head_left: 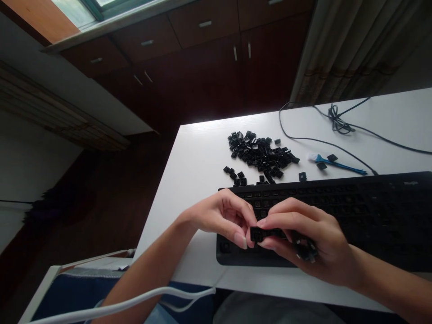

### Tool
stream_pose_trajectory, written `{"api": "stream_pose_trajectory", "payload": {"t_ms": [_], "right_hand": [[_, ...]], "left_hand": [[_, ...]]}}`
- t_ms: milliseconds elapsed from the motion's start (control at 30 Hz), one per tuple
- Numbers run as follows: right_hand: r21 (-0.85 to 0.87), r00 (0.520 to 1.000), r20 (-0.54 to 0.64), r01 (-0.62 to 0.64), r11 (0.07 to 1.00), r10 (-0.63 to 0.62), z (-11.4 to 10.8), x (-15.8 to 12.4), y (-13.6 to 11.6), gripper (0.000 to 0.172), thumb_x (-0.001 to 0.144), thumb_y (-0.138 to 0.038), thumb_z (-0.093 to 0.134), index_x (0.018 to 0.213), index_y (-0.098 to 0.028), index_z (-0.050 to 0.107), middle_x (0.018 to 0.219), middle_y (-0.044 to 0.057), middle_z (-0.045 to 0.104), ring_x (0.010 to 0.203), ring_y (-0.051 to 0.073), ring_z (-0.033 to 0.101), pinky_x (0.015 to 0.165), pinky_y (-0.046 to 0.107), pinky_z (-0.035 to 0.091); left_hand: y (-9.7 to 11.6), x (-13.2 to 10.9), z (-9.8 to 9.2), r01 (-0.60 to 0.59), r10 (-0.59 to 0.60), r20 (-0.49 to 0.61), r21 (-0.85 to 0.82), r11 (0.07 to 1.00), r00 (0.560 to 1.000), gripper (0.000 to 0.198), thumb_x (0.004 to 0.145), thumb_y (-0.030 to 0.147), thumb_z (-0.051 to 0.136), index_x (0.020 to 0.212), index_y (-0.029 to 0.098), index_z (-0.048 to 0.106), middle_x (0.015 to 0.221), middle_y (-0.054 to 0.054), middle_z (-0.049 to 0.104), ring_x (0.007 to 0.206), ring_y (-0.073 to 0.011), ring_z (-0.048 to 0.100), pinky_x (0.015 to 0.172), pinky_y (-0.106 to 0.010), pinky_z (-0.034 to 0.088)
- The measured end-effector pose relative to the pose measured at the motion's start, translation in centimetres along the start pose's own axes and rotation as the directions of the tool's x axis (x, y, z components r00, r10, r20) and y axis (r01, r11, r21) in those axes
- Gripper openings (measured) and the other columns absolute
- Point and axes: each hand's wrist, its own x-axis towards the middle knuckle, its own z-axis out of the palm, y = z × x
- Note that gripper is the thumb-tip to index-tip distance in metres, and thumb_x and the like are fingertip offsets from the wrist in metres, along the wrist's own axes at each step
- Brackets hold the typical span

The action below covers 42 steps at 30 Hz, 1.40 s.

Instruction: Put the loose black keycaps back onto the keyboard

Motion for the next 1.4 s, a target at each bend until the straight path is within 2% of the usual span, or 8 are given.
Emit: {"api": "stream_pose_trajectory", "payload": {"t_ms": [367, 533, 600, 733, 867, 1000, 1100, 1400], "right_hand": [[-0.161, 0.978, 0.073, 0.203, 0.966, -0.194, 0.8, -0.7, 0.8, 0.023, 0.086, -0.011, 0.076, 0.108, -0.008, 0.071, 0.090, 0.006, 0.070, 0.074, 0.009, 0.066, 0.061, 0.020, 0.053], [-0.285, 0.957, 0.148, 0.283, 0.916, -0.250, 1.1, -1.0, 0.6, 0.022, 0.088, -0.015, 0.075, 0.109, -0.008, 0.070, 0.087, 0.005, 0.072, 0.072, 0.012, 0.067, 0.061, 0.025, 0.052], [-0.325, 0.954, 0.171, 0.292, 0.900, -0.248, 1.4, -1.1, 0.5, 0.022, 0.090, -0.018, 0.074, 0.109, -0.009, 0.070, 0.086, 0.005, 0.073, 0.072, 0.012, 0.067, 0.061, 0.026, 0.052], [-0.379, 0.939, 0.248, 0.319, 0.869, -0.237, 2.4, -1.6, 0.5, 0.021, 0.093, -0.023, 0.071, 0.110, -0.009, 0.070, 0.086, 0.004, 0.073, 0.069, 0.013, 0.066, 0.060, 0.029, 0.048], [-0.397, 0.909, 0.332, 0.377, 0.837, -0.252, 3.4, -2.0, 0.1, 0.021, 0.096, -0.023, 0.067, 0.110, -0.008, 0.070, 0.085, 0.006, 0.072, 0.070, 0.014, 0.065, 0.059, 0.031, 0.045], [-0.379, 0.892, 0.365, 0.405, 0.832, -0.268, 3.8, -2.1, -0.3, 0.021, 0.097, -0.021, 0.065, 0.111, -0.006, 0.070, 0.084, 0.006, 0.072, 0.069, 0.014, 0.064, 0.058, 0.031, 0.043], [-0.355, 0.886, 0.364, 0.417, 0.837, -0.287, 4.0, -2.2, -0.4, 0.022, 0.096, -0.020, 0.066, 0.112, -0.005, 0.069, 0.085, 0.006, 0.073, 0.069, 0.014, 0.064, 0.057, 0.031, 0.043], [-0.322, 0.875, 0.368, 0.436, 0.840, -0.313, 3.9, -2.3, -0.4, 0.026, 0.093, -0.019, 0.071, 0.113, -0.004, 0.067, 0.087, 0.007, 0.074, 0.068, 0.015, 0.064, 0.055, 0.031, 0.044]], "left_hand": [[0.7, -0.3, -0.2, -0.023, 0.018, 0.021, 0.300, 0.954, 1.000, 0.030, 0.073, 0.019, 0.088, 0.103, 0.021, 0.084, 0.092, -0.011, 0.077, 0.070, -0.0165, 0.070, 0.065, -0.024, 0.060], [0.4, -3.2, 2.5, -0.014, 0.133, -0.168, 0.572, 0.820, 0.977, 0.028, 0.078, 0.018, 0.084, 0.106, 0.019, 0.081, 0.090, -0.010, 0.077, 0.071, -0.0164, 0.072, 0.068, -0.024, 0.060], [-0.6, -4.5, 4.1, -0.015, 0.276, -0.264, 0.696, 0.718, 0.924, 0.028, 0.079, 0.018, 0.085, 0.107, 0.018, 0.080, 0.088, -0.009, 0.077, 0.072, -0.0150, 0.071, 0.068, -0.023, 0.060], [-4.1, -6.3, 6.8, -0.024, 0.566, -0.344, 0.840, 0.542, 0.749, 0.036, 0.078, 0.012, 0.085, 0.113, 0.018, 0.077, 0.096, -0.011, 0.078, 0.080, -0.0169, 0.072, 0.070, -0.025, 0.060], [-7.5, -7.0, 8.7, -0.015, 0.693, -0.402, 0.859, 0.511, 0.598, 0.040, 0.078, 0.010, 0.084, 0.117, 0.019, 0.076, 0.094, -0.009, 0.076, 0.080, -0.0157, 0.071, 0.070, -0.025, 0.060], [-9.3, -7.3, 10.1, -0.017, 0.753, -0.457, 0.850, 0.527, 0.475, 0.040, 0.079, 0.009, 0.083, 0.117, 0.020, 0.076, 0.092, -0.008, 0.077, 0.077, -0.0151, 0.070, 0.068, -0.025, 0.060], [-9.8, -7.4, 10.8, -0.016, 0.756, -0.489, 0.835, 0.550, 0.435, 0.041, 0.079, 0.011, 0.084, 0.118, 0.020, 0.076, 0.093, -0.008, 0.078, 0.078, -0.0158, 0.071, 0.069, -0.026, 0.060], [-9.8, -7.4, 11.4, -0.024, 0.746, -0.514, 0.817, 0.576, 0.423, 0.037, 0.077, 0.013, 0.085, 0.114, 0.018, 0.078, 0.090, -0.008, 0.078, 0.075, -0.0161, 0.072, 0.068, -0.026, 0.061]]}}
